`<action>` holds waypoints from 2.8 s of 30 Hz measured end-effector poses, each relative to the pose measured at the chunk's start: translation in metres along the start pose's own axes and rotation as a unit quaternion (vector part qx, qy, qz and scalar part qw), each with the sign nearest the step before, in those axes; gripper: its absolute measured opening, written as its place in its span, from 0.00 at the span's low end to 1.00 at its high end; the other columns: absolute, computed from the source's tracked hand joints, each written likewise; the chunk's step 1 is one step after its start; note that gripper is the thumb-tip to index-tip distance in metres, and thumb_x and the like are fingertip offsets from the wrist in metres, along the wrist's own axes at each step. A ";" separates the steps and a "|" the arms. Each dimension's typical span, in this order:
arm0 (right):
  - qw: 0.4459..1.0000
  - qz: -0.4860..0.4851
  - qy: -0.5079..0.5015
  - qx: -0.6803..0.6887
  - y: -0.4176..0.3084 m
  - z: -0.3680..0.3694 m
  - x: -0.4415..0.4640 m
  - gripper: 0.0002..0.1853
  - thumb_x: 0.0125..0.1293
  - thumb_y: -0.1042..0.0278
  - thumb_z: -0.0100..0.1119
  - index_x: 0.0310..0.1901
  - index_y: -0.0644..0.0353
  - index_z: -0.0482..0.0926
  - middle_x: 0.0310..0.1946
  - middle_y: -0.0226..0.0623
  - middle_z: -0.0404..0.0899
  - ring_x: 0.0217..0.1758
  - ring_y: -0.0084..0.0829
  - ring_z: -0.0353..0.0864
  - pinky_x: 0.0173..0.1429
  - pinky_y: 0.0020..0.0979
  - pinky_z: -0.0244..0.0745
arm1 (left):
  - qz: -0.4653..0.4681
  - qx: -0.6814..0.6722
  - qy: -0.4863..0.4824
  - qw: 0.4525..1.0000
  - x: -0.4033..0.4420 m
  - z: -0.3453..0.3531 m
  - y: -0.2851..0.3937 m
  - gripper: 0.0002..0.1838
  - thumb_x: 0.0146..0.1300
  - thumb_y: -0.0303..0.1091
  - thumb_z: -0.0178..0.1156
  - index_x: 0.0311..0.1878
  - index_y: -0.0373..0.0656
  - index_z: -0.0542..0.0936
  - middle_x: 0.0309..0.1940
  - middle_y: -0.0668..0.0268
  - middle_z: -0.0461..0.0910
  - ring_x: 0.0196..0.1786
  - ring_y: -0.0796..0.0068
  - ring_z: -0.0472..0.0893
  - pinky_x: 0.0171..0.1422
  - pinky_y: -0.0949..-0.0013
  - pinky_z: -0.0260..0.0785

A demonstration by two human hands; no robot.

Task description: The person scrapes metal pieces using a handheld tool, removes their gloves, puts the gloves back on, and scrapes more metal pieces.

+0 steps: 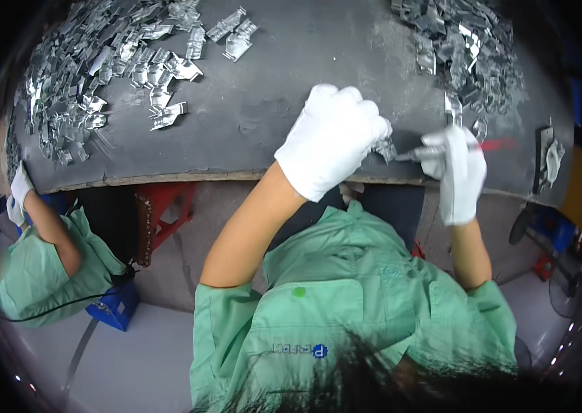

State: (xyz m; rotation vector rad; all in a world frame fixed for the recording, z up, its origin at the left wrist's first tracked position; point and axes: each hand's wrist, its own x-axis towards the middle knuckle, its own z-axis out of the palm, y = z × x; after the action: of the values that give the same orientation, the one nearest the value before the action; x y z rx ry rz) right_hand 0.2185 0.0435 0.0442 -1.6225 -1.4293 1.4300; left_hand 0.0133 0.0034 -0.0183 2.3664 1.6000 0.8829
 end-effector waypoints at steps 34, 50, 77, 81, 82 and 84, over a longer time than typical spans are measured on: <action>0.799 -0.471 -0.105 -0.360 0.002 0.007 -0.007 0.04 0.59 0.65 0.63 0.31 0.53 0.78 0.23 0.30 0.75 0.24 0.30 0.75 0.30 0.31 0.70 | 0.020 -0.012 0.040 0.999 -0.001 0.007 -0.001 0.23 0.48 0.24 0.68 0.48 0.58 0.80 0.32 0.77 0.76 0.40 0.68 0.76 0.47 0.60 0.65; 0.813 -0.497 -0.056 -0.297 0.015 0.009 -0.007 0.07 0.62 0.68 0.64 0.36 0.61 0.79 0.25 0.31 0.75 0.29 0.32 0.78 0.29 0.36 0.71 | 0.018 -0.004 0.032 0.999 0.000 0.008 -0.002 0.20 0.49 0.26 0.70 0.46 0.58 0.81 0.32 0.77 0.78 0.40 0.67 0.77 0.47 0.61 0.65; 0.932 -0.139 0.234 0.239 0.030 -0.079 -0.005 0.23 0.79 0.50 0.49 0.39 0.65 0.80 0.25 0.36 0.81 0.22 0.20 0.77 0.29 0.21 0.72 | -0.023 0.102 0.014 0.994 0.093 0.050 0.073 0.19 0.53 0.48 0.72 0.47 0.56 0.81 0.34 0.72 0.78 0.39 0.68 0.77 0.48 0.58 0.64; 0.939 -0.130 0.230 0.219 0.032 -0.080 -0.007 0.22 0.79 0.51 0.50 0.39 0.65 0.80 0.25 0.35 0.82 0.22 0.20 0.76 0.30 0.21 0.70 | -0.028 0.146 0.043 0.988 0.060 0.035 0.066 0.19 0.52 0.45 0.73 0.45 0.53 0.80 0.34 0.72 0.79 0.39 0.68 0.78 0.48 0.60 0.63; 0.947 -0.129 0.205 0.213 0.034 -0.080 -0.006 0.22 0.79 0.51 0.50 0.39 0.65 0.81 0.26 0.35 0.82 0.23 0.19 0.76 0.30 0.20 0.70 | -0.046 0.162 0.033 0.985 0.048 0.027 0.066 0.19 0.52 0.45 0.74 0.45 0.53 0.80 0.35 0.72 0.79 0.39 0.68 0.78 0.48 0.59 0.63; 0.958 -0.117 0.165 0.203 0.033 -0.068 -0.007 0.22 0.80 0.52 0.50 0.39 0.65 0.81 0.26 0.36 0.83 0.24 0.19 0.76 0.31 0.20 0.70 | -0.086 0.178 0.005 0.980 0.026 0.008 0.069 0.22 0.50 0.44 0.75 0.47 0.53 0.80 0.35 0.72 0.79 0.40 0.68 0.78 0.49 0.60 0.63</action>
State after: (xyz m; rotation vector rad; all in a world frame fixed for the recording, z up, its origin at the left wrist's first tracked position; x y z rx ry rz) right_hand 0.2940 0.0435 0.0373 -1.3058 -1.0163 1.1578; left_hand 0.0795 -0.0010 0.0153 2.3900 2.0805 0.6184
